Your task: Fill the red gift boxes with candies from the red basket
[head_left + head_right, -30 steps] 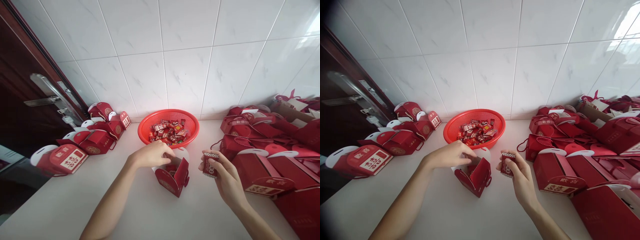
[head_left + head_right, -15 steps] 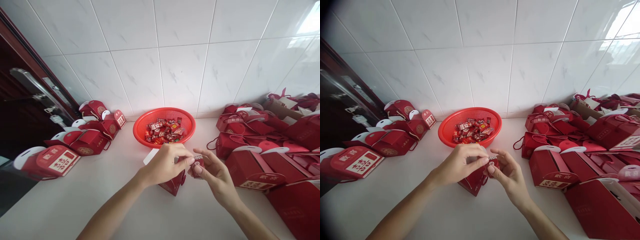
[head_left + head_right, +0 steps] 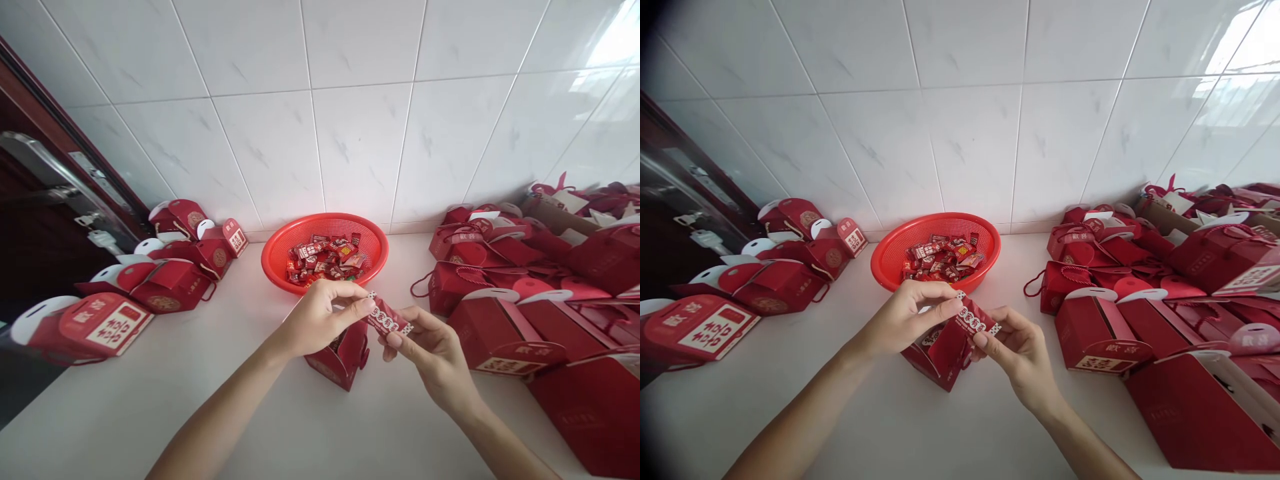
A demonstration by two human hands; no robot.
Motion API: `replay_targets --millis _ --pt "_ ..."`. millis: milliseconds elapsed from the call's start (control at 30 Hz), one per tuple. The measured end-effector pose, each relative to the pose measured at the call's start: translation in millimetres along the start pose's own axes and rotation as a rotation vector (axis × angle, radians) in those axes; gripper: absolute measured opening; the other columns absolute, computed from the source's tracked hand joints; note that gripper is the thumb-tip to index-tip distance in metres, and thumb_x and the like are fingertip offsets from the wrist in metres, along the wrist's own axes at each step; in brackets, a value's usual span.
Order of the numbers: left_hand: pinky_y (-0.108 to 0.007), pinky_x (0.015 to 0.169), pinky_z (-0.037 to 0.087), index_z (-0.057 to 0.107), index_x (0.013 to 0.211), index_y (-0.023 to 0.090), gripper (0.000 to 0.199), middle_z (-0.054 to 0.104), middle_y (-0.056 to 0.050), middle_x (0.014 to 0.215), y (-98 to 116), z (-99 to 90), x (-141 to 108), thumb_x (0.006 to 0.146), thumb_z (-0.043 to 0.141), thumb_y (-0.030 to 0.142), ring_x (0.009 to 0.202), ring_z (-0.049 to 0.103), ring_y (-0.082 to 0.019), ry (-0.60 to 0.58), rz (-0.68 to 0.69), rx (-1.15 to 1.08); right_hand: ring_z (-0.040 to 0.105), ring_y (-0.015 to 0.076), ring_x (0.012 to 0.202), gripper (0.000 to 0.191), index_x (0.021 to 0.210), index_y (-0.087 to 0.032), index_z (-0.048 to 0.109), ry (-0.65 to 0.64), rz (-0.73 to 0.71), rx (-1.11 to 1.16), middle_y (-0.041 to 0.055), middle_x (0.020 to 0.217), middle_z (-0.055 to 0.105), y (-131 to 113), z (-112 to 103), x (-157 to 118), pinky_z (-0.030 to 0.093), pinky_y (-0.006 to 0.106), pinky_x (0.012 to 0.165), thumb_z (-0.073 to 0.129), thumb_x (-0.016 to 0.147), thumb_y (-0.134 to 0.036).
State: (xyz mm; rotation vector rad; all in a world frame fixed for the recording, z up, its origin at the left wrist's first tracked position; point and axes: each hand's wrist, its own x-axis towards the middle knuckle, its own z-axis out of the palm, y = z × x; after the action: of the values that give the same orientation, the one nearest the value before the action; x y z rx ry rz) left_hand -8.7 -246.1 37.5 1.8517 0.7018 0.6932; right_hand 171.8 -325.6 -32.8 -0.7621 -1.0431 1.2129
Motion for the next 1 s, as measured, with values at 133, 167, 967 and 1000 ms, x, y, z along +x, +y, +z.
replay_targets --millis 133,167,967,1000 --pt "-0.021 0.071 0.050 0.075 0.083 0.015 0.021 0.071 -0.001 0.079 -1 0.8 1 0.093 0.065 0.030 0.074 0.064 -0.011 -0.054 -0.056 -0.162 0.065 0.0099 0.055 0.006 0.086 -0.020 0.075 -0.073 0.020 0.070 0.0010 0.072 0.074 3 -6 1 0.055 0.021 0.058 0.080 0.084 -0.023" --pt "-0.020 0.070 0.050 0.075 0.082 0.014 0.021 0.071 -0.001 0.078 0 1.2 0 0.093 0.065 0.029 0.074 0.064 -0.011 -0.055 -0.066 -0.185 0.065 0.0097 0.054 0.006 0.084 -0.020 0.075 -0.077 0.027 0.084 0.0013 0.072 0.074 4 -7 1 0.054 0.021 0.056 0.080 0.083 -0.023" --pt "-0.025 0.070 0.053 0.073 0.080 0.014 0.023 0.074 -0.004 0.075 -3 9.7 2 0.093 0.065 0.031 0.072 0.068 -0.016 -0.040 -0.067 -0.308 0.059 0.0094 0.044 0.018 0.071 -0.017 0.070 -0.050 0.059 0.167 0.0025 0.064 0.073 2 -6 2 0.048 0.020 0.044 0.080 0.082 -0.028" --pt "-0.024 0.070 0.053 0.073 0.080 0.014 0.023 0.073 -0.004 0.076 -3 9.2 2 0.093 0.065 0.031 0.074 0.067 -0.015 -0.030 -0.059 -0.297 0.061 0.0100 0.046 0.017 0.074 -0.017 0.071 -0.037 0.039 0.141 0.0025 0.065 0.073 3 -6 1 0.050 0.021 0.047 0.080 0.083 -0.028"
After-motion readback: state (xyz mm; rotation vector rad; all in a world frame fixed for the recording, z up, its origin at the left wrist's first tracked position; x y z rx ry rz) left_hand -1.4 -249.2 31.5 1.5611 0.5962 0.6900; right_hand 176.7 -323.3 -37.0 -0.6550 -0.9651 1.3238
